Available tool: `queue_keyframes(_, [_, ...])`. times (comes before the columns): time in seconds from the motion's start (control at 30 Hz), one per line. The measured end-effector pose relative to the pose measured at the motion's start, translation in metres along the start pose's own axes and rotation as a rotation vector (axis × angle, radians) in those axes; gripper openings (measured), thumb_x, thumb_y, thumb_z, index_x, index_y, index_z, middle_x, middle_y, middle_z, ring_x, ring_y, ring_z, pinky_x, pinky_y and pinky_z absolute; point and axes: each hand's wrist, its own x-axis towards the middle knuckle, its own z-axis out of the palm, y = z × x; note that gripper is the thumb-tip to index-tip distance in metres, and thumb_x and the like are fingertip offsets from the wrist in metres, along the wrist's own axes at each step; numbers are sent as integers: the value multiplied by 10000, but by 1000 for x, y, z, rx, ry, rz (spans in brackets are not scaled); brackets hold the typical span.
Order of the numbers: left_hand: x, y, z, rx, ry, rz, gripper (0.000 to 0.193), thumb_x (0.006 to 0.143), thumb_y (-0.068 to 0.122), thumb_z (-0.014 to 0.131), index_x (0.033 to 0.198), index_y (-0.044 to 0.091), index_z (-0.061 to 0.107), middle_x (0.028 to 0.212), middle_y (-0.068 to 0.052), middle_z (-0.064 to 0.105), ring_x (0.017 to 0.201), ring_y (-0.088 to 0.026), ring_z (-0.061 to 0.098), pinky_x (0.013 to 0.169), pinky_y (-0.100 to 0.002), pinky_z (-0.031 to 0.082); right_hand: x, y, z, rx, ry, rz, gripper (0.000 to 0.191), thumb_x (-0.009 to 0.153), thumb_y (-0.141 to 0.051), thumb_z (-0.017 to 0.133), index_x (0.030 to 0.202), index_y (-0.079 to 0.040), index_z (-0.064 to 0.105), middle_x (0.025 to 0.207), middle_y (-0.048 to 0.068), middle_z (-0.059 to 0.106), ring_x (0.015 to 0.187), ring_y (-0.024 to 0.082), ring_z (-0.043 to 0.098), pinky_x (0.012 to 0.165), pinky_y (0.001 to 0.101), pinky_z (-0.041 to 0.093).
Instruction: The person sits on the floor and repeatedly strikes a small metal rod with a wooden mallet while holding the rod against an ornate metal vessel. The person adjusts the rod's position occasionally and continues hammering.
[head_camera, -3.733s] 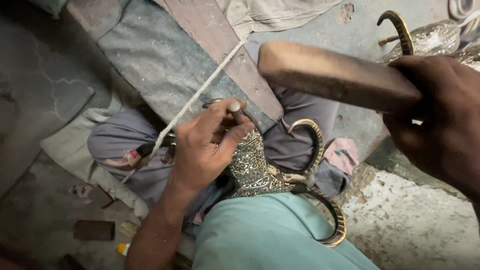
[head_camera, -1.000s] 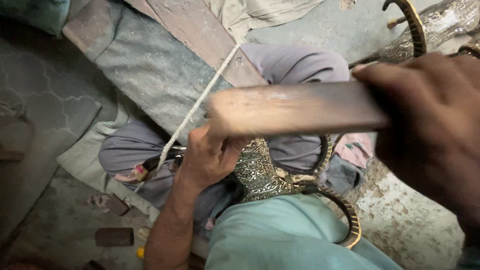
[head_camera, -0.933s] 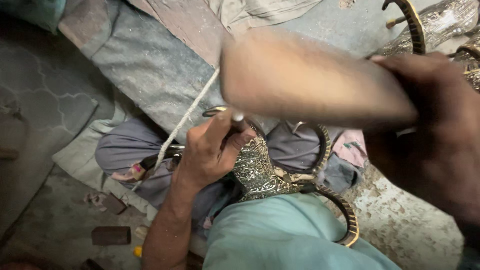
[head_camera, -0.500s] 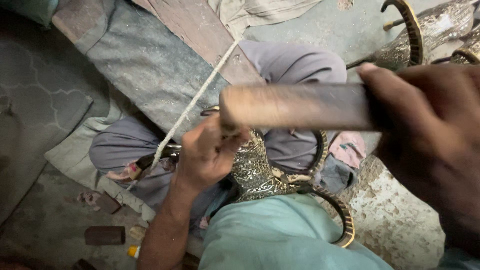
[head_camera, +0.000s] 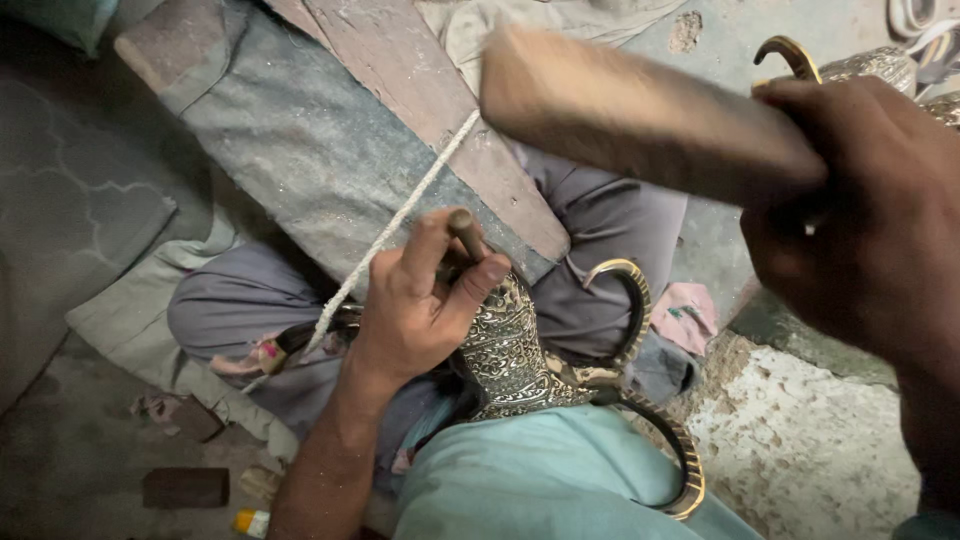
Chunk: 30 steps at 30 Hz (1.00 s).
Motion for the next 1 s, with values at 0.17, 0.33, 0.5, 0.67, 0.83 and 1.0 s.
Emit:
queue_keyframes(0.17, [-4, -4, 3, -9, 8, 51, 335, 1067, 232, 701, 1281, 51, 518, 850, -33, 693, 706, -101, 701, 597, -259, 561, 17, -8, -5, 399, -88, 108, 478, 815, 25, 738, 1259, 54, 563, 1035, 178, 684, 917, 280, 701, 779, 377, 562])
queue_keyframes(0.33, [-4, -6, 4, 25, 5, 55, 315, 1059, 211, 715, 1251, 48, 525, 856, -39, 701, 731, -99, 721, 601, -253, 577, 20, 10, 0, -385, -263, -165, 411, 801, 13, 775, 1198, -12, 674, 998, 201, 704, 871, 306, 706, 644, 372, 558])
queue_keyframes(0.5, [-5, -3, 2, -60, 5, 16, 322, 1051, 183, 722, 1258, 40, 521, 867, -45, 699, 718, -99, 692, 617, -263, 564, 20, 21, 4, 248, -276, 173, 323, 887, 48, 701, 1199, 16, 625, 991, 177, 688, 856, 260, 692, 684, 374, 566])
queue_keyframes(0.67, [-3, -1, 2, -31, 11, 37, 334, 1049, 187, 720, 1263, 29, 517, 841, -47, 669, 704, -95, 671, 616, -262, 554, 22, 3, 6, 470, -179, 182, 392, 841, -12, 718, 1202, 18, 569, 1006, 135, 701, 905, 200, 711, 779, 344, 585])
queue_keyframes(0.83, [-5, -2, 2, 0, 8, 69, 337, 1063, 196, 697, 1288, 22, 516, 879, -56, 688, 752, -111, 694, 642, -272, 562, 28, -4, 0, -285, -227, -133, 444, 776, -33, 745, 1194, -19, 594, 1012, 123, 713, 918, 216, 723, 795, 350, 589])
queue_keyframes(1.0, [-5, -8, 5, -42, -6, 26, 319, 1062, 218, 684, 1266, 38, 516, 829, -24, 682, 709, -85, 703, 608, -240, 584, 32, -2, -4, 181, -170, 19, 458, 767, -5, 721, 1201, -2, 577, 1028, 131, 699, 929, 243, 719, 795, 360, 583])
